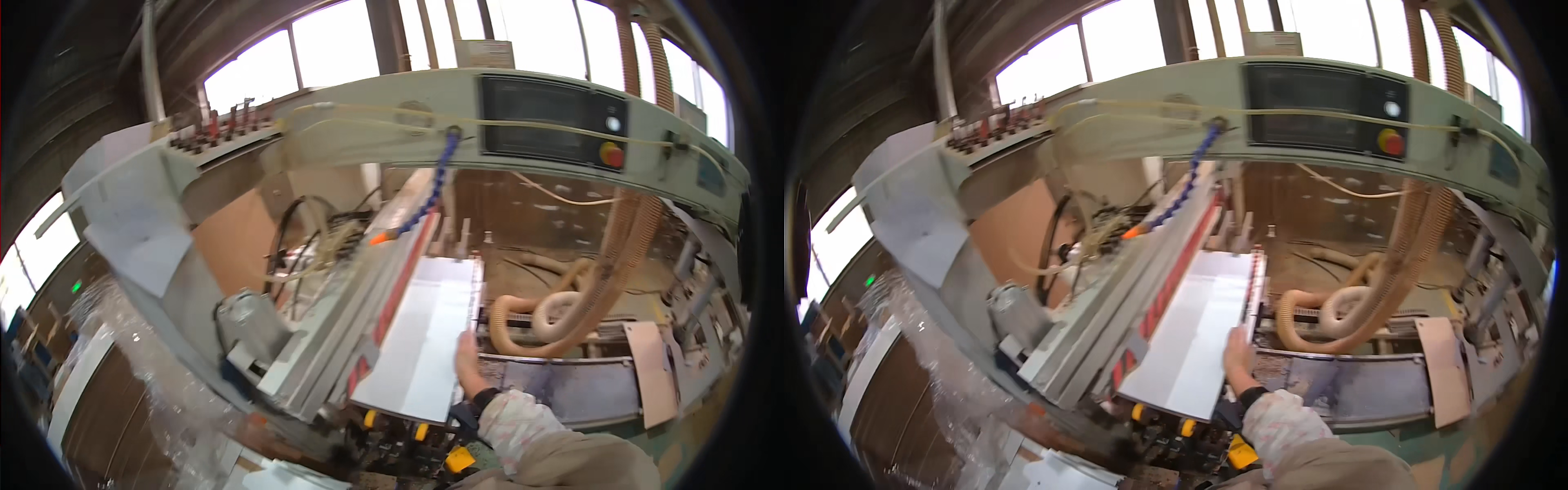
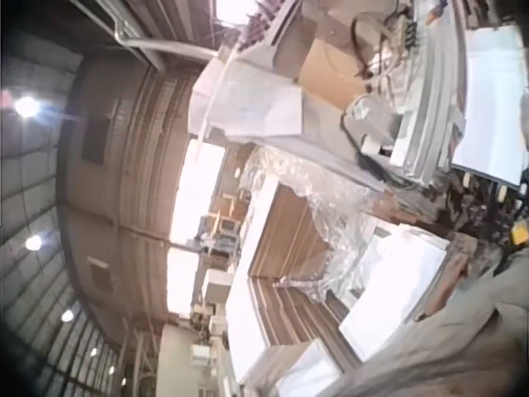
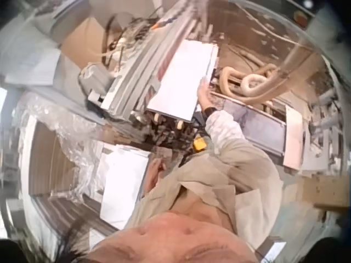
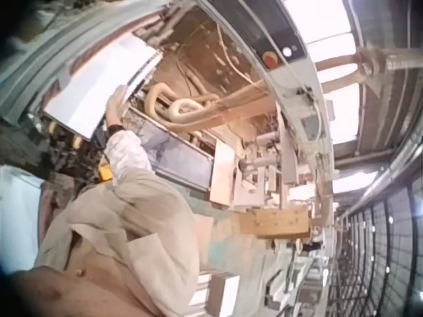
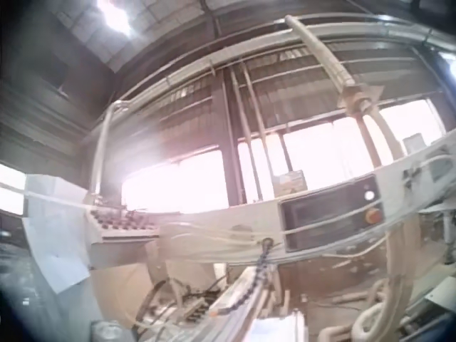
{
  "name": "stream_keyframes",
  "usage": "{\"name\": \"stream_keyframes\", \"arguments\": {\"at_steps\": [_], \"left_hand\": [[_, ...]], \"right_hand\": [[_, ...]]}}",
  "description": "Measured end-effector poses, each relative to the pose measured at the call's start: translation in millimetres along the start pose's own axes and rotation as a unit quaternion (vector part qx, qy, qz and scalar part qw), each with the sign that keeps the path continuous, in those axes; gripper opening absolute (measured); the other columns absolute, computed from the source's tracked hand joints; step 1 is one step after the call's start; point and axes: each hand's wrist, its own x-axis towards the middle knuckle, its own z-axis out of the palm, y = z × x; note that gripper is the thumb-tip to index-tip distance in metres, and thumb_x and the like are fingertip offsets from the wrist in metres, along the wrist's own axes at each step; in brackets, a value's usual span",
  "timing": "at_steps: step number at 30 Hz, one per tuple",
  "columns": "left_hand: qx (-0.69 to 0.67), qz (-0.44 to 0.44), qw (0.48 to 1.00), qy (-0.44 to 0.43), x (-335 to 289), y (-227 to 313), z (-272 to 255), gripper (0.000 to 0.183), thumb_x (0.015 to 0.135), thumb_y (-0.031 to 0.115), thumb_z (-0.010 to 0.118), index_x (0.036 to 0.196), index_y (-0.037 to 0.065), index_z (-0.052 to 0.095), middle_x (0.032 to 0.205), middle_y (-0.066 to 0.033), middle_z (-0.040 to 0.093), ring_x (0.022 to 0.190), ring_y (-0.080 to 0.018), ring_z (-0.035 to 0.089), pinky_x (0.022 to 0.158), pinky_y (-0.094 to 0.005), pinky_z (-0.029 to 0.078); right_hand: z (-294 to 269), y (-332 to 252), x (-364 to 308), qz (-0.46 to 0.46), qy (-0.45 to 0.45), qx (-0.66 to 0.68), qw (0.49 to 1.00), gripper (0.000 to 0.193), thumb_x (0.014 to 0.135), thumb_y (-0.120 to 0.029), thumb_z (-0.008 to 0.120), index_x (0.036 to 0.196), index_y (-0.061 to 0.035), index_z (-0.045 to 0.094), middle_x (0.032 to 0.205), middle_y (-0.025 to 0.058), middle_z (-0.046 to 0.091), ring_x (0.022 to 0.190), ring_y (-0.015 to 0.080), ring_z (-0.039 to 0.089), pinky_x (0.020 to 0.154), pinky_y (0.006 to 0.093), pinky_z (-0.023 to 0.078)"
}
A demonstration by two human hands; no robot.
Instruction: The person repeatedly picks up white rectangular panels from a stack, places them onto a conveyor belt machine, and retrieves them after processing. The person then stacks the processed panels onto a growing pile. The task involves continuous handling of the panels and operating the machine controls.
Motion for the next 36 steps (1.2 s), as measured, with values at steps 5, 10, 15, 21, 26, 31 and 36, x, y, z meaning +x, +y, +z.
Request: {"name": "stream_keyframes", "arguments": {"at_steps": [5,10,15,21,26,31,36], "left_hand": [[0.018,0.069,0.997,-0.003,-14,48,50,0.025,0.090,0.032,0.052,0.087,0.008,0.059,0.067,-0.0017,0.055,0.058,-0.0109,0.050,0.056,-0.0245,0.042],[-0.006,0.115,0.993,-0.023,2,23,72,0.024,0.089,0.030,0.054,0.088,0.006,0.059,0.070,-0.0015,0.058,0.061,-0.0088,0.052,0.056,-0.0244,0.044],[0.108,0.175,0.979,0.012,25,-3,99,0.023,0.089,0.028,0.055,0.092,0.005,0.059,0.069,-0.0012,0.059,0.062,-0.0085,0.053,0.056,-0.0236,0.044],[0.044,0.160,0.986,-0.026,3,14,118,0.018,0.090,0.020,0.052,0.093,0.003,0.058,0.073,-0.0019,0.059,0.065,-0.0092,0.054,0.058,-0.0233,0.044],[0.008,0.172,0.985,-0.027,-8,56,144,0.015,0.089,0.015,0.053,0.095,0.002,0.058,0.082,-0.0042,0.059,0.070,-0.0115,0.055,0.062,-0.0245,0.046],[0.385,0.261,0.885,0.014,-1,168,208,0.029,0.084,0.021,0.061,0.102,-0.001,0.057,0.078,-0.0057,0.062,0.071,-0.0108,0.058,0.068,-0.0256,0.047],[0.632,0.326,0.703,0.013,75,248,298,0.030,0.078,0.021,0.067,0.095,-0.002,0.058,0.077,-0.0117,0.063,0.071,-0.0161,0.062,0.063,-0.0275,0.049]], "right_hand": [[4,40,33,-0.223,0.055,0.260,0.938,0.039,0.096,-0.029,0.035,0.105,0.0061,0.050,0.103,0.0165,0.055,0.093,0.0288,0.049,0.087,0.0366,0.038],[9,37,40,-0.201,-0.026,0.205,0.957,0.051,0.095,-0.028,0.036,0.132,0.0070,0.029,0.130,0.0205,0.041,0.117,0.0278,0.041,0.099,0.0318,0.030],[-22,0,3,-0.135,-0.084,0.210,0.965,0.052,0.094,-0.032,0.037,0.130,0.0057,0.034,0.126,0.0202,0.045,0.114,0.0284,0.045,0.098,0.0338,0.032],[-101,55,40,-0.007,-0.170,0.346,0.923,0.039,0.091,-0.033,0.047,0.117,-0.0042,0.050,0.107,0.0061,0.055,0.093,0.0146,0.051,0.080,0.0292,0.042],[-205,91,58,0.070,-0.172,0.337,0.923,0.028,0.091,-0.032,0.046,0.105,-0.0081,0.051,0.087,0.0019,0.059,0.076,0.0114,0.054,0.066,0.0308,0.044],[-245,140,65,0.130,-0.181,0.376,0.899,0.026,0.091,-0.030,0.047,0.105,-0.0081,0.051,0.090,0.0045,0.061,0.074,0.0139,0.057,0.065,0.0300,0.046],[-251,160,55,0.170,-0.236,0.366,0.884,0.025,0.090,-0.029,0.049,0.104,-0.0080,0.052,0.093,0.0069,0.063,0.079,0.0175,0.060,0.067,0.0304,0.048]]}}
